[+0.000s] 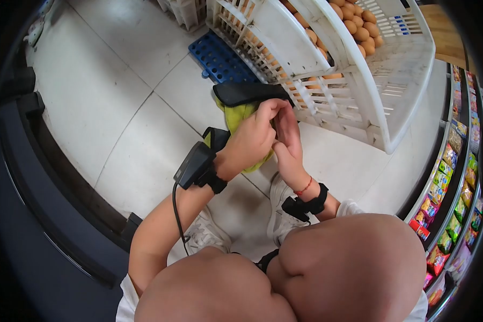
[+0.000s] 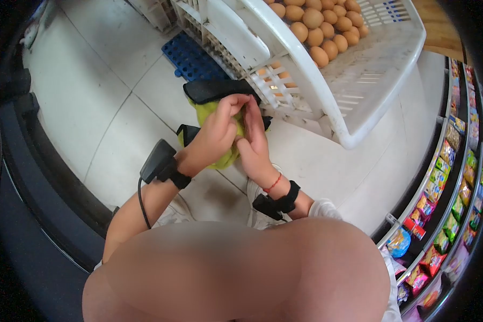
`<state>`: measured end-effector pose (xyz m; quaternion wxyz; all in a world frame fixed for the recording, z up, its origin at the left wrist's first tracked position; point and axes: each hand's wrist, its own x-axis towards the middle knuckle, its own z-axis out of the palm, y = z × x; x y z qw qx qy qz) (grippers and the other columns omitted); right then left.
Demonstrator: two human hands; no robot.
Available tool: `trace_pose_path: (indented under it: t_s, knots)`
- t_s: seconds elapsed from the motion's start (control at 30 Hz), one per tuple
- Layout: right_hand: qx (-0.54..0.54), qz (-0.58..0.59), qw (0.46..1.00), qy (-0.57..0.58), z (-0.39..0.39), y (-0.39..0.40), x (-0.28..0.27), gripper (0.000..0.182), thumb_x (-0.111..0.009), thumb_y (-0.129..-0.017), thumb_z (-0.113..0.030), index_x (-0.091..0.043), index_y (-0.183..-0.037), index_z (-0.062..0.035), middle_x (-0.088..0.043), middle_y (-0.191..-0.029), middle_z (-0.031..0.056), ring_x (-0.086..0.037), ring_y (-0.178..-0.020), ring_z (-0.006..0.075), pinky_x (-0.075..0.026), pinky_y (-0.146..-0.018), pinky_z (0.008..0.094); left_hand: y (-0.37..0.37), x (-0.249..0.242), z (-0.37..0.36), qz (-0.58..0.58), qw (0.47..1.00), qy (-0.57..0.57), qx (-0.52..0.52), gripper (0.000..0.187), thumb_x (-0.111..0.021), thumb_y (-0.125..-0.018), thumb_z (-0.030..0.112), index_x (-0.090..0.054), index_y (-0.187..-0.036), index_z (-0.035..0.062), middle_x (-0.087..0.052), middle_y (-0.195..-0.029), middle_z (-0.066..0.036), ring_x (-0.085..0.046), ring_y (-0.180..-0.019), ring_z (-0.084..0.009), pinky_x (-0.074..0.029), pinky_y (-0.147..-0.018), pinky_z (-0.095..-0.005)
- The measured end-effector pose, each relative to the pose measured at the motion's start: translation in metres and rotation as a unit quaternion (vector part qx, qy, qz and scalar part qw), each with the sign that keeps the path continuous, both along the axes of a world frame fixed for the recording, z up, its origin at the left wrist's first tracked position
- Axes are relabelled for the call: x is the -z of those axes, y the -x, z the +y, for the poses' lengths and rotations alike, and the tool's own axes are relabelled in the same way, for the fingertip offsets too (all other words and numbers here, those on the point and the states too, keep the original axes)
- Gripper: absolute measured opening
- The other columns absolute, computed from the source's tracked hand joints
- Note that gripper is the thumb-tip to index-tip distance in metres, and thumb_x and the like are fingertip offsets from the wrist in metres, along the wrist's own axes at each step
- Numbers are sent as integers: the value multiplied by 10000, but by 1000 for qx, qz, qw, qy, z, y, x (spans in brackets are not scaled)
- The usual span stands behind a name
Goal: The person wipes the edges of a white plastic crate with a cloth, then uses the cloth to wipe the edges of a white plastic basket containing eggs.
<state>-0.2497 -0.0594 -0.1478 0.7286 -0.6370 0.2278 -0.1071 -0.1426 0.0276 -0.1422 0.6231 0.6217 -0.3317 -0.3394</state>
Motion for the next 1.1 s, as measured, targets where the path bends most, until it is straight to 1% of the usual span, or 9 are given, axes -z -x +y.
trace_pose_path:
  t_s: [0.23,0.47,0.57,0.67,0.77,0.87,0.93,1.07,1.1]
  knots:
    - [-14,28,1000,-2,-5,-1,14,835,-384,-724,65,-82,-1501,16,-93,-1571,164,-90,-1463,259,-79,-1181,352,-4,35,-1,-47,998,-39,-3,475,-371,-788,-80,-395,-1261,-46,-555,-1197,-283,-526,-1162,-418,-427,-992,-433]
    - [-21,-6,1000,7,6,0,9,852,-373,-721,80,-59,-1509,3,-59,-1583,152,-54,-1469,244,-52,-1173,332,19,32,3,-26,999,-9,-43,473,-384,-788,-71,-392,-1261,-49,-542,-1203,-301,-523,-1151,-436,-429,-988,-441]
    - [-18,14,999,-49,13,11,9,851,-361,-721,89,-54,-1510,0,-42,-1587,147,-41,-1470,241,-42,-1173,333,29,26,11,-11,998,-55,-31,485,-349,-779,-98,-389,-1260,-51,-518,-1253,-262,-498,-1226,-392,-400,-1030,-397]
    - [-43,15,997,-68,12,15,3,845,-365,-728,87,-57,-1510,0,-50,-1586,148,-52,-1468,247,-50,-1174,339,35,19,14,-30,996,-54,-65,457,-397,-789,-68,-386,-1246,-77,-530,-1218,-315,-519,-1136,-456,-426,-989,-450]
    - [-47,18,999,-13,5,14,5,829,-374,-740,76,-68,-1507,4,-78,-1581,153,-79,-1465,257,-73,-1175,347,30,9,12,-32,992,-108,-65,463,-389,-787,-78,-383,-1250,-80,-515,-1253,-300,-502,-1170,-439,-414,-1009,-437]
    - [-47,32,997,61,-4,6,1,813,-387,-755,56,-77,-1504,11,-106,-1573,168,-106,-1460,266,-95,-1174,353,20,23,2,-87,995,-23,-50,499,-353,-771,-107,-368,-1268,-59,-451,-1348,-256,-438,-1291,-364,-350,-1084,-392]
    - [-44,30,996,71,-4,6,11,812,-394,-754,49,-83,-1503,14,-114,-1570,172,-113,-1459,267,-100,-1173,352,12,28,-3,-30,999,11,-5,514,-342,-769,-115,-350,-1279,-51,-420,-1381,-239,-404,-1325,-334,-314,-1112,-390]
    - [-13,15,998,63,2,1,12,825,-396,-742,43,-83,-1504,13,-131,-1564,173,-123,-1457,267,-105,-1172,346,11,27,-6,26,999,17,-15,522,-331,-765,-120,-341,-1282,-49,-425,-1380,-215,-410,-1323,-302,-302,-1118,-380]
    - [-13,17,998,61,4,1,10,825,-396,-742,43,-83,-1504,13,-131,-1564,173,-123,-1457,267,-105,-1172,346,14,28,-8,83,996,5,-40,519,-328,-761,-122,-344,-1275,-48,-428,-1376,-210,-410,-1323,-296,-297,-1120,-376]
